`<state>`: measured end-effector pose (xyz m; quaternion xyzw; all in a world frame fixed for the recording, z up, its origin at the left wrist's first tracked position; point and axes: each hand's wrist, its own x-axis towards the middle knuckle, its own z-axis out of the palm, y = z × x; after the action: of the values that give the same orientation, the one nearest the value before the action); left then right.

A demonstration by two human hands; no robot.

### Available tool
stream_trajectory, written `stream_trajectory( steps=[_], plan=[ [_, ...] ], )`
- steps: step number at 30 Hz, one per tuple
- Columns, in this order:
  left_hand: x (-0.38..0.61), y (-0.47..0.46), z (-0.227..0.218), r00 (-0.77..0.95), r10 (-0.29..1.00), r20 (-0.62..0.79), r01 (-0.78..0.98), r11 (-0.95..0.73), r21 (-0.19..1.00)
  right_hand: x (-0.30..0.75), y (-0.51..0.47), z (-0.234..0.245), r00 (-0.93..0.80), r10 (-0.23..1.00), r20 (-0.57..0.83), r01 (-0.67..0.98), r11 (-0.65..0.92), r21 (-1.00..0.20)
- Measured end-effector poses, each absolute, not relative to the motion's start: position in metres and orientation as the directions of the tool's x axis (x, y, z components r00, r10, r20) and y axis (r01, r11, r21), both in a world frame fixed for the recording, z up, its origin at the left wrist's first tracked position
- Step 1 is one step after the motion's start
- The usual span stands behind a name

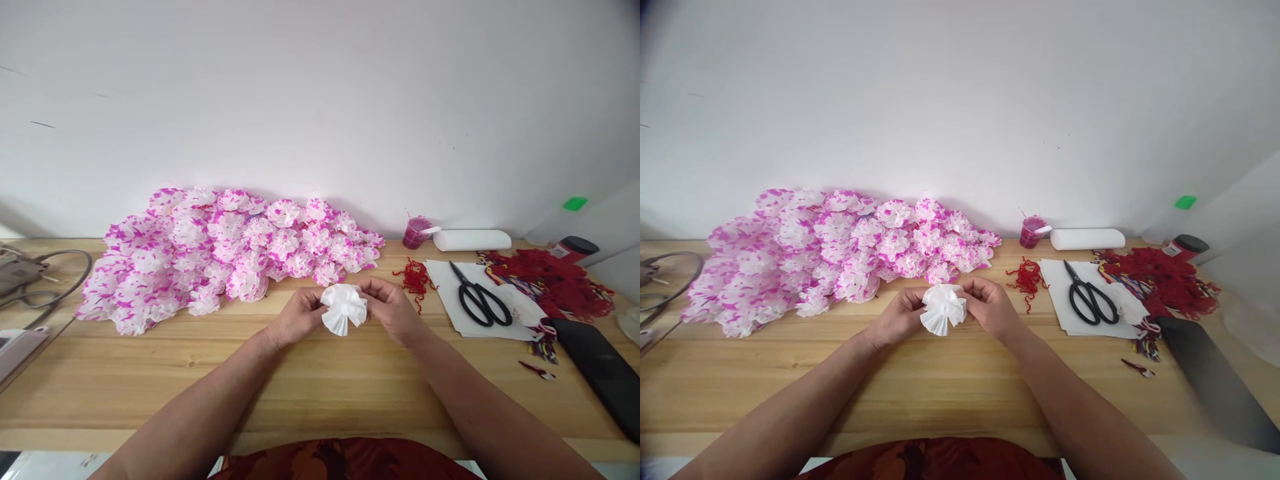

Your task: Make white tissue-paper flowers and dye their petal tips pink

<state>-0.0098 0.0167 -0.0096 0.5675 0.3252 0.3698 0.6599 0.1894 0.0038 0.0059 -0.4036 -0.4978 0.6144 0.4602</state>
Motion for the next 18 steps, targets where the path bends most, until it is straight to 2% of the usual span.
stream_trajectory(
  steps=[3, 8, 13, 18],
  plan=[
    [-0.008, 0.018, -0.012, 0.442, 0.893, -0.090, -0.211, 0.200, 0.957, 0.192, 0.003, 0.010, -0.247, 0.969, 0.012, -0.116, -0.017, -0.993],
    [-0.006, 0.022, -0.013, 0.405, 0.905, -0.134, -0.447, 0.323, 0.834, 0.196, 0.004, 0.010, -0.362, 0.927, -0.096, -0.120, -0.148, -0.982],
    [-0.009, 0.020, -0.016, 0.513, 0.846, -0.142, -0.352, 0.359, 0.864, 0.191, 0.005, -0.001, -0.388, 0.911, -0.143, -0.253, -0.255, -0.933],
    [-0.011, 0.019, -0.020, 0.539, 0.829, -0.148, -0.255, 0.328, 0.910, 0.188, 0.001, 0.000, -0.320, 0.946, -0.056, -0.237, -0.137, -0.962]
  ],
)
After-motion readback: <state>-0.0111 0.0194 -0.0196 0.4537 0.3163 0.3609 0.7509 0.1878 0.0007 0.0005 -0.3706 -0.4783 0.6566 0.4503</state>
